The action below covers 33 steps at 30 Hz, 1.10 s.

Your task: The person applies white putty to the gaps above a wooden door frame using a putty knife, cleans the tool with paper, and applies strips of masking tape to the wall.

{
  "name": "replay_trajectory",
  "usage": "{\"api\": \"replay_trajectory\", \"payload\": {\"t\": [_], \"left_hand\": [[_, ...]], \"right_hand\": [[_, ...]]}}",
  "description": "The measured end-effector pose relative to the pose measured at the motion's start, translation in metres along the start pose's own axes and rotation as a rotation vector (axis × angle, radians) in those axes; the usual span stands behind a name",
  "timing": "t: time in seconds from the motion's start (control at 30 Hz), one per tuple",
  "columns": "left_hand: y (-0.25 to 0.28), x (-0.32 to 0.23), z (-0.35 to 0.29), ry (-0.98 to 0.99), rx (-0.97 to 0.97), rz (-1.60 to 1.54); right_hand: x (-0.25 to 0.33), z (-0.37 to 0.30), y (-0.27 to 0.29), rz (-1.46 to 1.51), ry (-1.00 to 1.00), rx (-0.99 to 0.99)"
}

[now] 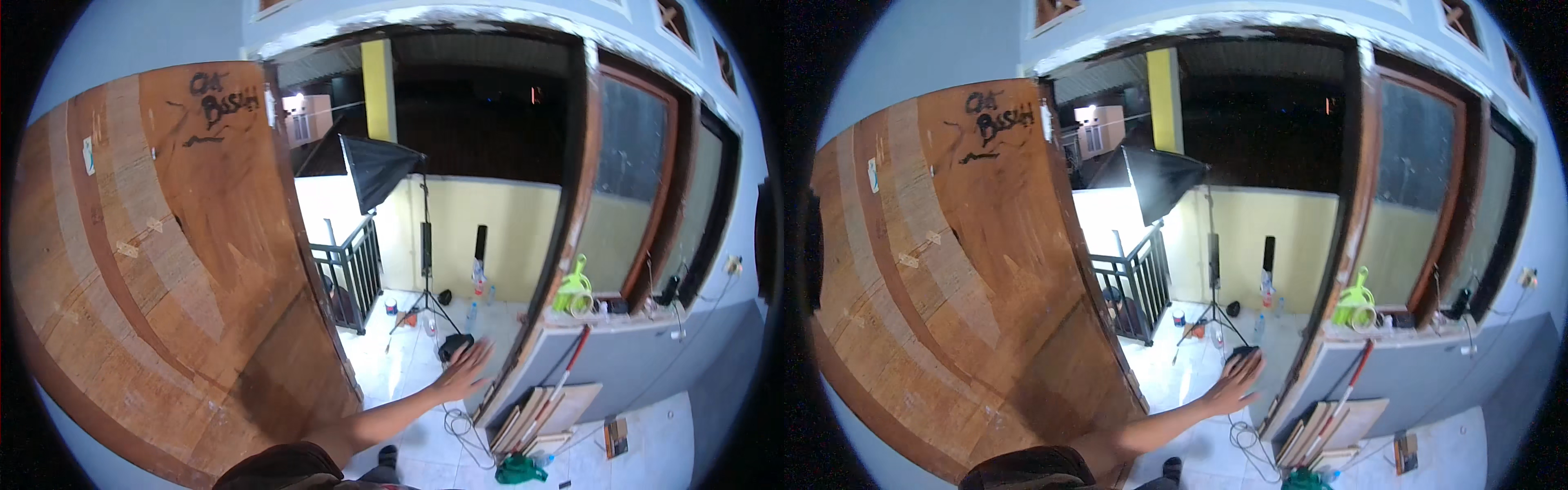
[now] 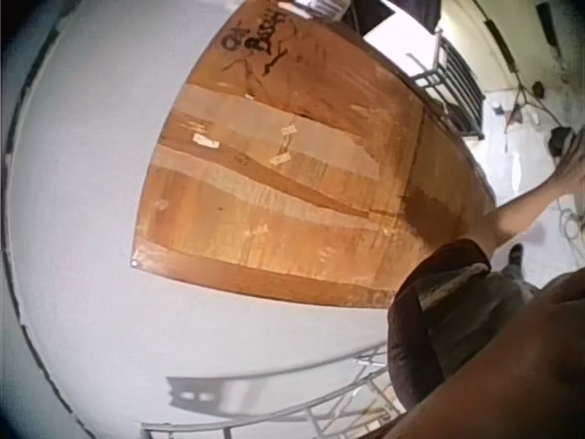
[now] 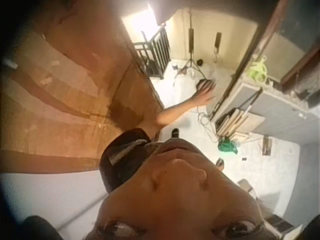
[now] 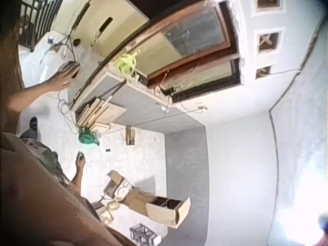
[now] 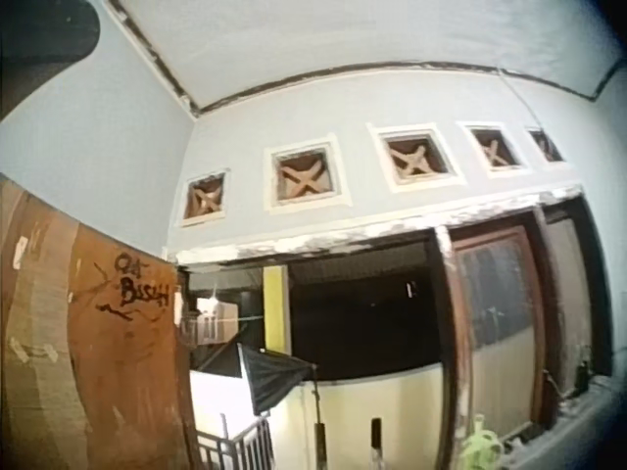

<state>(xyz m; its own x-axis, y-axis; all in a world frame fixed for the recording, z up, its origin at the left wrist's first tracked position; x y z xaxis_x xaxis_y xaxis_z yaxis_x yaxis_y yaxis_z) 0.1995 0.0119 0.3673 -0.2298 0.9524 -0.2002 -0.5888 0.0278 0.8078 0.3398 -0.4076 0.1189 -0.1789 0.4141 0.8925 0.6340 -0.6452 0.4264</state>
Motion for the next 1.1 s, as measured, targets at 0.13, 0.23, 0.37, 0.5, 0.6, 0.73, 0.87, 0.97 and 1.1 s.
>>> {"api": "replay_trajectory", "payload": {"t": [0.13, 0.23, 0.37, 0.5, 0.6, 0.73, 0.87, 0.97, 1.1], "left_hand": [[-0.203, 0.104, -0.370, 0.544, 1.543, -0.176], [-0.176, 0.129, -0.454, 0.800, 1.830, -0.079], [-0.191, 0.109, -0.457, 0.877, 1.734, -0.191], [-0.245, 0.092, -0.407, 0.514, 1.866, -0.147], [-0.313, 0.076, -0.366, 0.066, 1.974, -0.092], [-0.401, 0.060, -0.204, -0.251, 1.331, -0.332], [-0.458, 0.027, -0.049, 0.437, 1.123, -0.812], [-0.473, -0.045, -0.012, 0.623, 1.163, -0.851], [-0.514, -0.080, -0.022, 0.034, 1.400, -0.509]], "right_hand": [[-0.159, -0.105, 0.087, -0.146, -0.402, -0.175], [-0.265, -0.242, 0.115, -0.292, -0.740, -0.301], [-0.316, -0.333, 0.124, -0.624, -0.837, -0.381], [-0.246, -0.302, 0.084, -0.183, -0.898, -0.734], [-0.244, -0.277, 0.019, -0.032, -1.044, -0.417], [-0.214, -0.274, -0.054, 0.093, -0.966, -0.072], [-0.224, -0.297, -0.071, 0.239, -1.076, -0.297], [-0.243, -0.355, -0.066, 0.256, -1.166, -0.516], [-0.290, -0.417, -0.020, 0.739, -1.168, -1.050]]}}
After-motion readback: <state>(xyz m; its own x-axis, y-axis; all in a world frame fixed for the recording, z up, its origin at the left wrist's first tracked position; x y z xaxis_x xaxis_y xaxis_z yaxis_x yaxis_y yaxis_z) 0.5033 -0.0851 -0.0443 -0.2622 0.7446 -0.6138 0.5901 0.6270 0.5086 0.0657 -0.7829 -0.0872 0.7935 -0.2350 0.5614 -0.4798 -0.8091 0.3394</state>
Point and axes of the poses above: each hand's wrist, its own z-axis towards the middle knuckle, its own y-axis out of the back of the hand, x = y × z, the point moved 6 cm from there along z, towards the middle knuckle, and after that the axes turned 4 degrees about x, right-handed, at the moved point
